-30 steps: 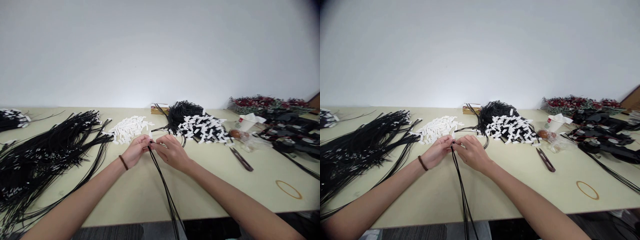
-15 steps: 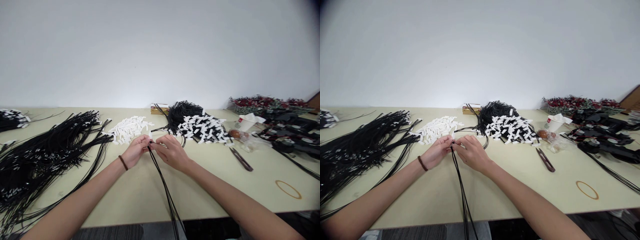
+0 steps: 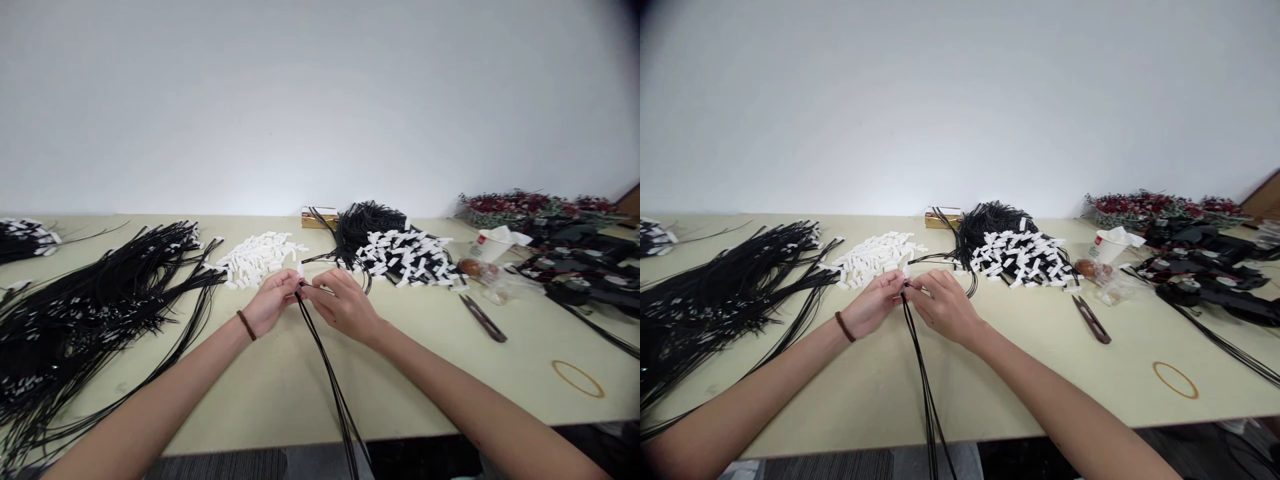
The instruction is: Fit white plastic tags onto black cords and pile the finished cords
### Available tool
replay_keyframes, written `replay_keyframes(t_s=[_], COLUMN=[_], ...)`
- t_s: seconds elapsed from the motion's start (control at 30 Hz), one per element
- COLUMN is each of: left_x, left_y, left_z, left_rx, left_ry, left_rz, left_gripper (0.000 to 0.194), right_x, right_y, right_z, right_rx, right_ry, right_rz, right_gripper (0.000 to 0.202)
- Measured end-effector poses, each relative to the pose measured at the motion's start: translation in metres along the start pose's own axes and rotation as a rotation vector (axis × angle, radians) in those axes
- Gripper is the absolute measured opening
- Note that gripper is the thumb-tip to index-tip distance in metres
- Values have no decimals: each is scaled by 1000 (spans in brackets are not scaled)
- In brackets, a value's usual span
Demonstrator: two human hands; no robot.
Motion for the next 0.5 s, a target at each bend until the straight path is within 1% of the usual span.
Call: replay_keyframes(t_s=[0.2, 0.37, 0.5], left_x=[0, 5, 5], left_y=[0, 0, 2], left_z=[0, 2, 2], left_rx=[0, -21, -36], left_ry=[5, 0, 9], left_rz=[2, 37, 38], left_gripper=[18, 20, 20], right_x=[-1, 0, -1], right_y=[-1, 0, 1], right_z=[0, -1, -1], right_rx=[7, 13, 13], right_ry=[9, -1, 0], right_rz=[-6, -6, -33], right_gripper=[13, 11, 9])
Point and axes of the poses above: each hand's wrist, its own y-axis away from the middle knuckle, its own x-axis out of the palm, z = x × y, the point moved 10 cm from there along -y, towards the middle knuckle, and after that the axes turned 8 degrees about -x, right-handed, at the moved point
